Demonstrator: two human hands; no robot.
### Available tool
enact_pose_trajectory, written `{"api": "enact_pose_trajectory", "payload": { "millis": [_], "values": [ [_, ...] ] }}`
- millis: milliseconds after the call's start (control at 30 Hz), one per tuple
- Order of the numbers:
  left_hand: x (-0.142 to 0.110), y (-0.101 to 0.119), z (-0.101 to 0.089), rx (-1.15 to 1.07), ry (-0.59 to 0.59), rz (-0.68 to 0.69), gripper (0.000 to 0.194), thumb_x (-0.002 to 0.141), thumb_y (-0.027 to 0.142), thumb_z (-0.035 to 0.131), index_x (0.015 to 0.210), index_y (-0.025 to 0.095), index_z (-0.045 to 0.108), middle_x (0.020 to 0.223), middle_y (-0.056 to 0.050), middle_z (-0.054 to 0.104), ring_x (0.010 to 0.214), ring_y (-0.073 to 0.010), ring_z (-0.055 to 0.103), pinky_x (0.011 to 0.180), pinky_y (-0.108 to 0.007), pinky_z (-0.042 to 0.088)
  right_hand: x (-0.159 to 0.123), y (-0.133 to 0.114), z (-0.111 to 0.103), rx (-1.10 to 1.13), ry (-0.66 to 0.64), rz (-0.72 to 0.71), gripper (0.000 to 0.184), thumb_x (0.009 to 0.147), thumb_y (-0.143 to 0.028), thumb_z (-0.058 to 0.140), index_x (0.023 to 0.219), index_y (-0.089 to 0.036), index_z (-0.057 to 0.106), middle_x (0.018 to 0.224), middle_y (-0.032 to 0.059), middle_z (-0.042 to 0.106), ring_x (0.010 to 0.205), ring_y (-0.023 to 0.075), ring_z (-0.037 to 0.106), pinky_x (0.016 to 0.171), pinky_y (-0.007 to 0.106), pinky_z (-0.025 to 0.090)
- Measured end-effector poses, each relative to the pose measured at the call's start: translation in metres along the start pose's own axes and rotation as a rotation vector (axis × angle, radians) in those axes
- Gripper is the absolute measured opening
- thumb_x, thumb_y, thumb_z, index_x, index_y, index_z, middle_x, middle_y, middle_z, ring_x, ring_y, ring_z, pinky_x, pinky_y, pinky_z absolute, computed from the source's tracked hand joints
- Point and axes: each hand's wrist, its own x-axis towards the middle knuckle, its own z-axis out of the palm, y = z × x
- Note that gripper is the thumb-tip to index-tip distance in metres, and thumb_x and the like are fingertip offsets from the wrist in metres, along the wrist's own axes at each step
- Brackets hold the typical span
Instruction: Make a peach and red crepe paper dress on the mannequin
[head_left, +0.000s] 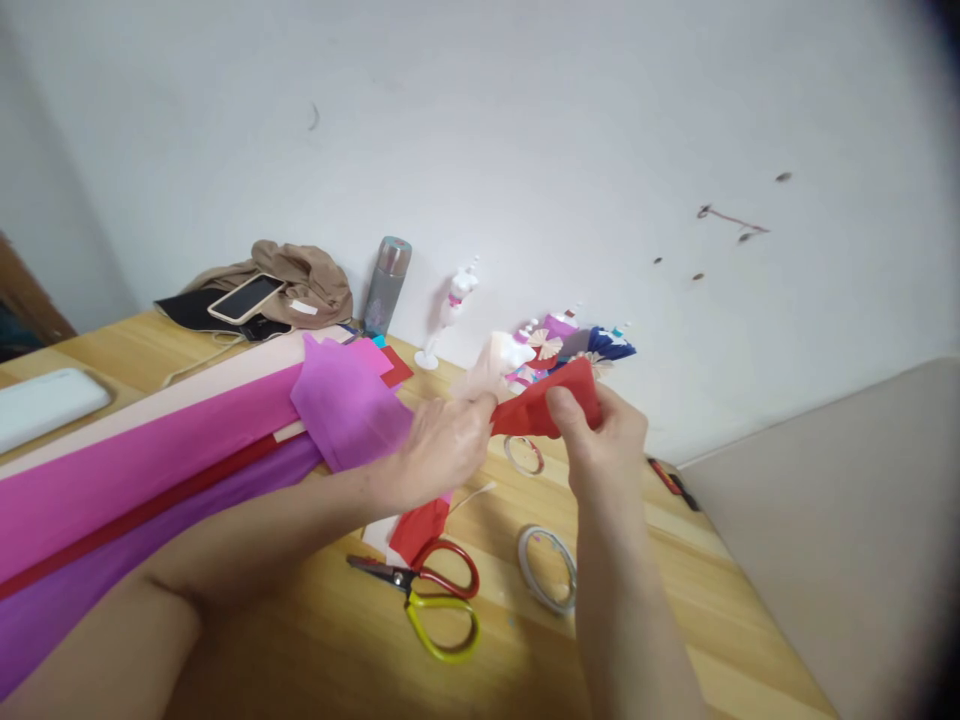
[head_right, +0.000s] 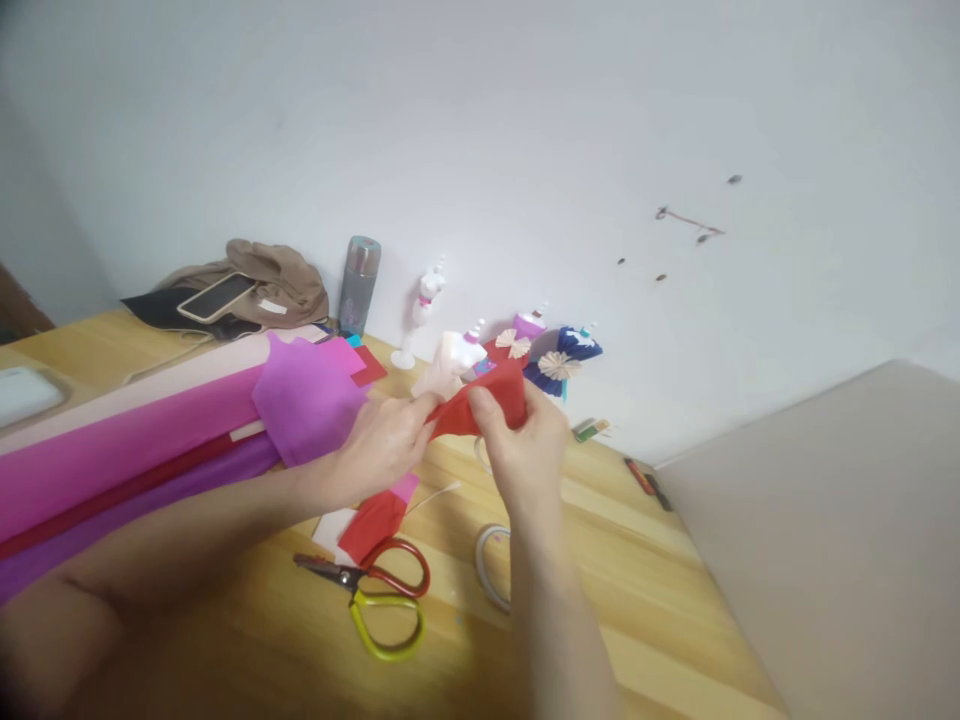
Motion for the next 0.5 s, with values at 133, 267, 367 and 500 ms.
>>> {"api": "enact_pose_trajectory", "payload": {
  "millis": [133, 267, 367, 500],
  "values": [
    [0.001, 0.0, -0.001, -0.116, 0.016, -0.033, 0.034, 0.096, 0.038, 0.046, 0.118, 0.019, 0.062, 0.088, -0.01, 0.074, 0.08, -0.0286, 0.07, 0.066, -0.035, 0.047, 0.004, 0.002, 0.002, 0.045, 0.031, 0.07, 0.02, 0.07, -0.036, 0.073, 0.071, -0.016, 0.071, 0.06, -0.0006, 0.064, 0.053, 0.0135, 0.053, 0.051, 0.027, 0.043],
    [0.003, -0.004, -0.002, -0.549, -0.07, -0.039, 0.049, 0.08, 0.058, 0.067, 0.111, 0.021, 0.066, 0.094, -0.007, 0.073, 0.086, -0.0256, 0.068, 0.072, -0.033, 0.048, 0.007, 0.011, 0.0, 0.129, 0.031, 0.102, 0.013, 0.069, -0.03, 0.073, 0.074, -0.017, 0.074, 0.064, 0.0003, 0.069, 0.055, 0.0153, 0.059, 0.054, 0.029, 0.048],
    [0.003, -0.006, -0.002, -0.787, -0.104, -0.034, 0.048, 0.083, 0.06, 0.062, 0.112, 0.021, 0.066, 0.102, -0.006, 0.073, 0.092, -0.0235, 0.066, 0.079, -0.033, 0.049, 0.009, 0.017, 0.0, 0.231, 0.007, 0.138, 0.014, 0.066, -0.03, 0.076, 0.071, -0.018, 0.074, 0.063, 0.0004, 0.07, 0.054, 0.0156, 0.06, 0.054, 0.029, 0.05],
    [0.007, -0.008, 0.007, -1.174, -0.135, -0.056, 0.056, 0.096, 0.063, 0.034, 0.107, 0.019, 0.068, 0.107, -0.007, 0.072, 0.103, -0.0216, 0.064, 0.091, -0.032, 0.047, 0.011, 0.021, 0.002, 0.389, -0.017, 0.216, 0.014, 0.062, -0.029, 0.08, 0.069, -0.018, 0.073, 0.064, 0.0012, 0.072, 0.056, 0.016, 0.063, 0.055, 0.03, 0.052]
  ]
}}
